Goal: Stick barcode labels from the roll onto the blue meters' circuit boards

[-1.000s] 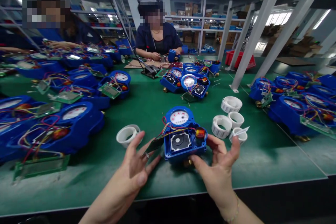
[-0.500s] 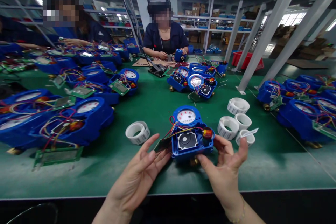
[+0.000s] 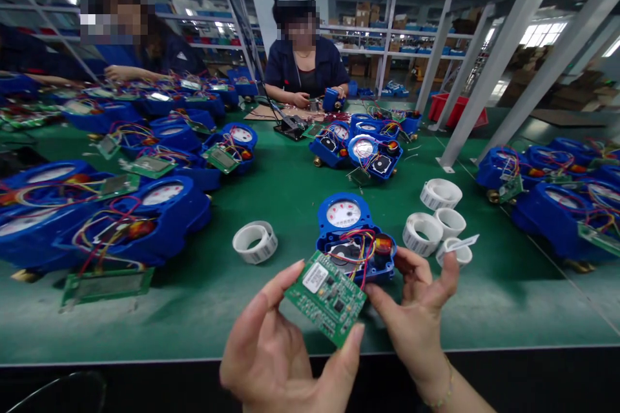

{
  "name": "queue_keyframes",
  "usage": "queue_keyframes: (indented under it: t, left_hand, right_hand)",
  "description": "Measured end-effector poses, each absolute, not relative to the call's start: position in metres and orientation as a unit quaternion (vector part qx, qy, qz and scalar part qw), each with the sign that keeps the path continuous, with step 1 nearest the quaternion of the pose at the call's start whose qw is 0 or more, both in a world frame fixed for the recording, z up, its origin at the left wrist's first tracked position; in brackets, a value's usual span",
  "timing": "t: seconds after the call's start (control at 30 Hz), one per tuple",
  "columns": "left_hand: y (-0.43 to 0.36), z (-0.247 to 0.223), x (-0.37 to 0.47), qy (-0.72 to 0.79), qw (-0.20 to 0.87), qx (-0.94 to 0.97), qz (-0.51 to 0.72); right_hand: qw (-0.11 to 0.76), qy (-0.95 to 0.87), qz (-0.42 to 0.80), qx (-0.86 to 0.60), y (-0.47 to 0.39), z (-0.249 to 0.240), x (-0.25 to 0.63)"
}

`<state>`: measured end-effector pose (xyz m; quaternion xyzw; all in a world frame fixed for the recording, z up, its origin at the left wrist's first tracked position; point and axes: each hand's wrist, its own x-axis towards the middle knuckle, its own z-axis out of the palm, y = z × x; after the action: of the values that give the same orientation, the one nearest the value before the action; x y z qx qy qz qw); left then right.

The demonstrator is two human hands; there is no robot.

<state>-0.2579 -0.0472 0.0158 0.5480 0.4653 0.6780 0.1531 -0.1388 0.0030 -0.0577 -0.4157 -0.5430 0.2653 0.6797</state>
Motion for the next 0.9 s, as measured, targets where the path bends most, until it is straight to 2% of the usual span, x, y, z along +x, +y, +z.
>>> queue_keyframes:
  t: [0.1,0.33,0.47,0.6,0.73,0.9]
  left_hand:
    - [-0.038,0.006,-0.251,0.454,0.123,0.558,0.684]
    - [-0.021,0.005,-0.264,0.399,0.195,0.598,0.668]
    - [-0.019,0.011,-0.261,0.465,0.101,0.570,0.670]
    - [-0.026,0.003,-0.239,0.555,-0.001,0.533,0.639]
    - [-0.030,-0.015,-0.223,0.560,-0.002,0.550,0.620]
    - [-0.031,-0.046,-0.217,0.542,0.008,0.514,0.664]
  right_hand:
    - [0.682,-0.529,0.265,-0.430,0.003,-0.058,-0.138]
    - [0.677,-0.527,0.267,-0.439,0.004,-0.060,-0.135]
    - [0.684,-0.515,0.288,-0.429,0.002,-0.056,-0.136]
    - [0.727,-0.477,0.306,-0.389,-0.013,-0.039,-0.134]
    - [0.720,-0.516,0.346,-0.307,-0.024,-0.019,-0.130]
    - [0.683,-0.545,0.419,-0.248,-0.018,-0.016,-0.124]
